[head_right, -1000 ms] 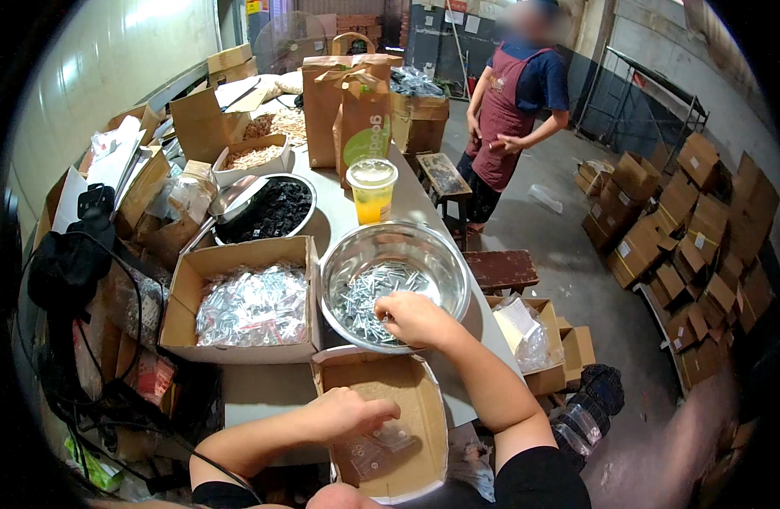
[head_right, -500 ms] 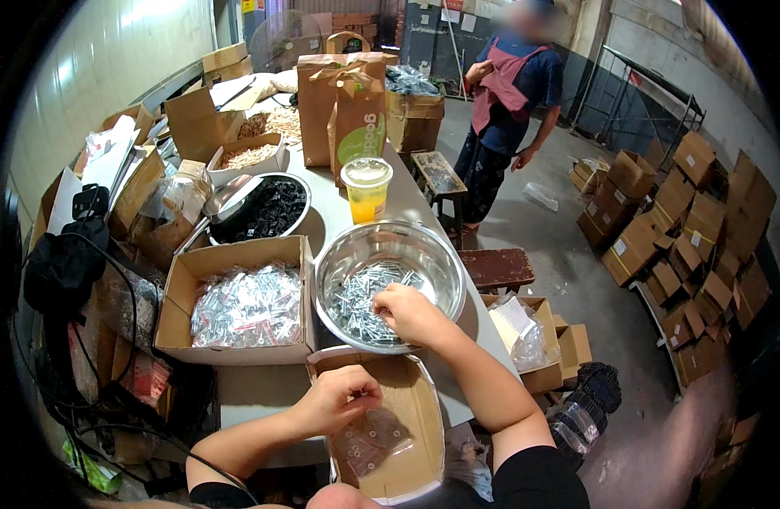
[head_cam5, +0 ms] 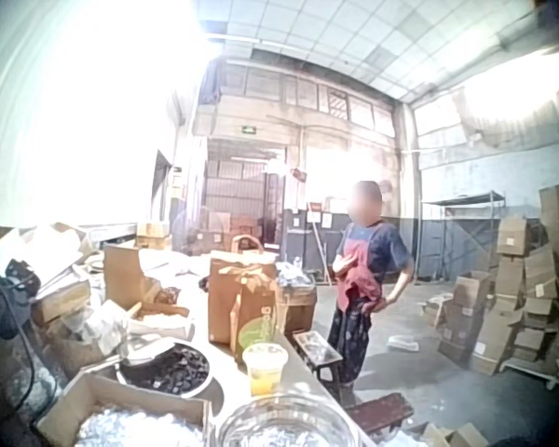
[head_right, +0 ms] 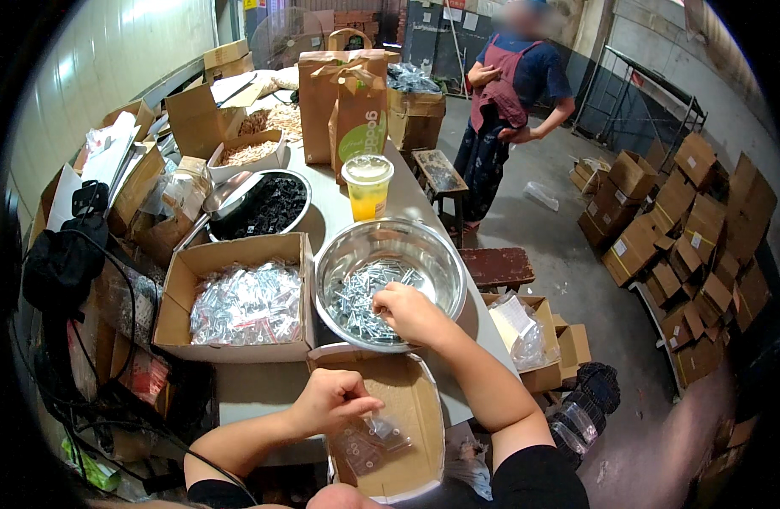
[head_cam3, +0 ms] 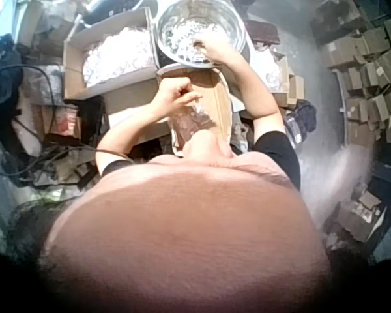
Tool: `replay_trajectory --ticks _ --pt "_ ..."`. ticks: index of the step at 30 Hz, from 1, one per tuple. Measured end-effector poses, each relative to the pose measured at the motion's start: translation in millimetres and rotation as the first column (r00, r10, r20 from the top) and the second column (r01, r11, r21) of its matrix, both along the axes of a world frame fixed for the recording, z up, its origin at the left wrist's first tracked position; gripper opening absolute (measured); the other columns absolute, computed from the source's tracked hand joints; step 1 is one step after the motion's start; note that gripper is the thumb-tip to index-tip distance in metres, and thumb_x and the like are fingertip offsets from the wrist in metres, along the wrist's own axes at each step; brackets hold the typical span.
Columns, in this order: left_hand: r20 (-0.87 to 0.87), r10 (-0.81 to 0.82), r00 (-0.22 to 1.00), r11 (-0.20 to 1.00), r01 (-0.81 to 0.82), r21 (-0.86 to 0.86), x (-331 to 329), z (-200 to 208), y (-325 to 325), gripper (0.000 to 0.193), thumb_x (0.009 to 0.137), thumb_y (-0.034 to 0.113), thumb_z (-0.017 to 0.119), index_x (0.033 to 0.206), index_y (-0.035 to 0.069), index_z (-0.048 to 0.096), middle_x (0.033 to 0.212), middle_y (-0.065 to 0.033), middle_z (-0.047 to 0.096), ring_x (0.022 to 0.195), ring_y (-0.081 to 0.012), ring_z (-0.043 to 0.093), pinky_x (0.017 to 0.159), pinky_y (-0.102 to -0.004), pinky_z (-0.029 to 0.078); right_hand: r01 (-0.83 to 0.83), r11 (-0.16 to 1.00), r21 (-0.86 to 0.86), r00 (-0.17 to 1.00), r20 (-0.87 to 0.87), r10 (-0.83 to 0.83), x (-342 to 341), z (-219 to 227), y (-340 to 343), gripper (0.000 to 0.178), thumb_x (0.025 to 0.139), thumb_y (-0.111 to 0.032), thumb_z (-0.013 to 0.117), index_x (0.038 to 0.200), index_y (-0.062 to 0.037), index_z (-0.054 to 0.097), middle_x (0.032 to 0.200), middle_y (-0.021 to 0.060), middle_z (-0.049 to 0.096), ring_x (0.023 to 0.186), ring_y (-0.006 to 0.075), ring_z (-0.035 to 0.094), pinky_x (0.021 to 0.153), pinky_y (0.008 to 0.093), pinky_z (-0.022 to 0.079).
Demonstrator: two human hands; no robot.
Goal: The person picks small metal fasteners from a stainless steel bowl and places them into small clear plastic bags. The person then places the filled bags into a cardboard box.
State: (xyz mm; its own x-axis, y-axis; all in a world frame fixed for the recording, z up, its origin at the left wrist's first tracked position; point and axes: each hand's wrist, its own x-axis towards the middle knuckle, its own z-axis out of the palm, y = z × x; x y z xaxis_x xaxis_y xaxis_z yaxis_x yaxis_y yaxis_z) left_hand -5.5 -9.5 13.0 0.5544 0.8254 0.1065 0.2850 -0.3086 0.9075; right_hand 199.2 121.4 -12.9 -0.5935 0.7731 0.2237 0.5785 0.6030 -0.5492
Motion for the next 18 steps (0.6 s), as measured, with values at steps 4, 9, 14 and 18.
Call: replay_trajectory --ticks 4,9,14,18 --pt "0.144 0.013 0.99 0.994 -0.028 0.108 3.4 -8.6 6.0 0.013 0.085 0.011 0.071 0.089 -0.001 0.067 0.078 -0.0094 0.065 0.068 -0.0188 0.064 0.062 -0.0288 0.05 -0.006 1.0 0.002 1.0 -0.007 0.006 -1.3 2.1 -0.5 0.01 0.078 -0.001 0.062 0.088 -0.0042 0.066 0.091 0.0147 0.062 0.088 0.034 0.062 0.078 0.0397 0.051" --pt "0.156 -0.012 0.988 0.998 0.002 0.067 4.2 -10.1 6.1 0.013 0.087 0.012 0.07 0.087 -0.001 0.066 0.077 -0.0096 0.066 0.067 -0.017 0.063 0.061 -0.0292 0.049 0.007 1.0 0.015 1.0 -0.012 -0.007 -0.5 -0.5 0.4 0.01 0.078 -0.002 0.063 0.087 -0.0038 0.066 0.088 0.0148 0.064 0.086 0.0338 0.063 0.076 0.0398 0.052" --pt "0.034 -0.009 0.999 0.994 0.012 -0.111 -0.2 -3.0 4.9 0.019 0.087 0.017 0.071 0.081 -0.001 0.065 0.068 -0.0079 0.064 0.06 -0.0168 0.06 0.056 -0.0301 0.047 0.02 1.0 0.017 1.0 0.003 -0.02 -1.7 1.4 -1.0 0.009 0.08 -0.005 0.065 0.088 -0.0039 0.066 0.089 0.0147 0.065 0.087 0.0335 0.063 0.077 0.04 0.052" --pt "0.078 0.015 0.997 0.978 0.002 -0.209 0.1 -10.5 5.5 0.018 0.087 0.016 0.071 0.084 -0.001 0.067 0.069 -0.0072 0.063 0.06 -0.0161 0.06 0.056 -0.0299 0.046 -0.001 1.0 0.007 1.0 0.026 0.0 -2.0 4.5 -1.7 0.009 0.08 -0.006 0.065 0.089 -0.0039 0.067 0.09 0.0147 0.065 0.088 0.0335 0.063 0.078 0.0396 0.052"
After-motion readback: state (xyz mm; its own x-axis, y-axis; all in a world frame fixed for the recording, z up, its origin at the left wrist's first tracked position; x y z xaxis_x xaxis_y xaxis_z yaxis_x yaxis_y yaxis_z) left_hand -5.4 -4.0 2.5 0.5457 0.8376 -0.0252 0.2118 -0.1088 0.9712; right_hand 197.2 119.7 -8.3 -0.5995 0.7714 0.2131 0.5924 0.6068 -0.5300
